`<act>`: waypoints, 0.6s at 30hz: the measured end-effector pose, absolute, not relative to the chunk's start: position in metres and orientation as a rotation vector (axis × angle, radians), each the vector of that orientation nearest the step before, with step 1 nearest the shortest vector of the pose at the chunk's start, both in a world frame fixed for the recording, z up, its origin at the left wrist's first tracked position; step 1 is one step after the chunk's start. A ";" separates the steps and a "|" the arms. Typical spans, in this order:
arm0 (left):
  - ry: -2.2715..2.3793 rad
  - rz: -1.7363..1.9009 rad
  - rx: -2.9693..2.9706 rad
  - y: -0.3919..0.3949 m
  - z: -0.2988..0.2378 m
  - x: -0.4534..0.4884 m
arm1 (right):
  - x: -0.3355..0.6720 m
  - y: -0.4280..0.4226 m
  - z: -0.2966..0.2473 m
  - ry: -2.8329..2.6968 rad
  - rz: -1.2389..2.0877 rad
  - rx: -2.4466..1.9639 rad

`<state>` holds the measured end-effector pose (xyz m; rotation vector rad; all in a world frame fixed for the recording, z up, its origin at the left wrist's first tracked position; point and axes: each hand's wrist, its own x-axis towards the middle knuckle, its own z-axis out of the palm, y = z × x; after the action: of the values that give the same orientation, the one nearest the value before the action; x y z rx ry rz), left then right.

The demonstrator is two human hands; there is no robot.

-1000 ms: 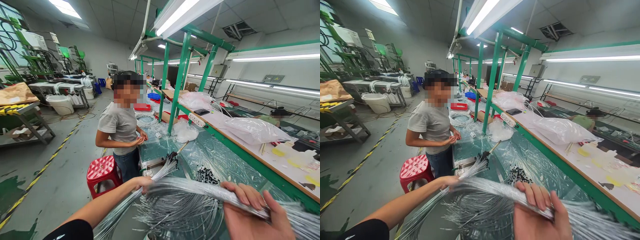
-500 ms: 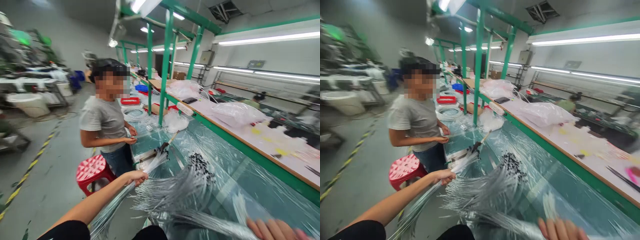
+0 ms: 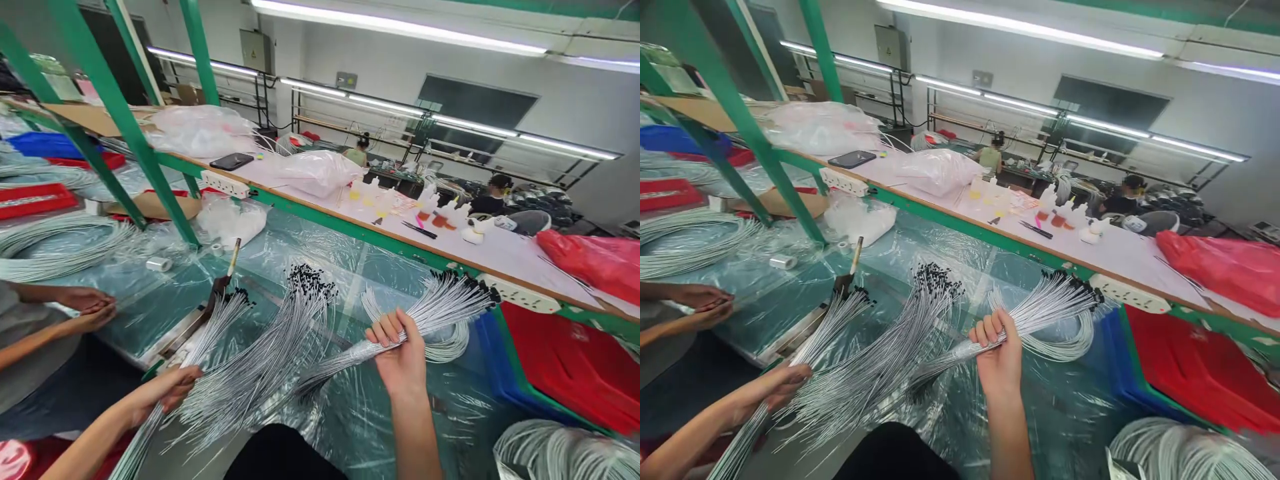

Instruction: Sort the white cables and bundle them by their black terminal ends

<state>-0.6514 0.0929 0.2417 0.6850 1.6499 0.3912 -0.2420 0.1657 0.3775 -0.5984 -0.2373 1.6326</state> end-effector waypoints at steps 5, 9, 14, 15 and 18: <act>1.554 0.459 0.667 0.097 0.216 -0.664 | -0.234 0.167 0.372 -0.184 1.522 -0.643; 1.488 0.394 0.730 0.102 0.215 -0.663 | -0.225 0.164 0.375 -0.126 1.521 -0.656; 1.444 0.385 0.726 0.106 0.235 -0.643 | -0.211 0.155 0.382 -0.169 1.504 -0.610; 1.453 0.394 0.712 0.105 0.235 -0.640 | -0.209 0.153 0.379 -0.152 1.515 -0.631; 1.491 0.407 0.651 0.103 0.230 -0.638 | -0.198 0.148 0.365 -0.061 1.556 -0.737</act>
<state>-0.6385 0.1027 0.2300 0.6509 1.4910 0.4069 -0.1984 0.1484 0.3649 -0.7375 -0.0607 1.5564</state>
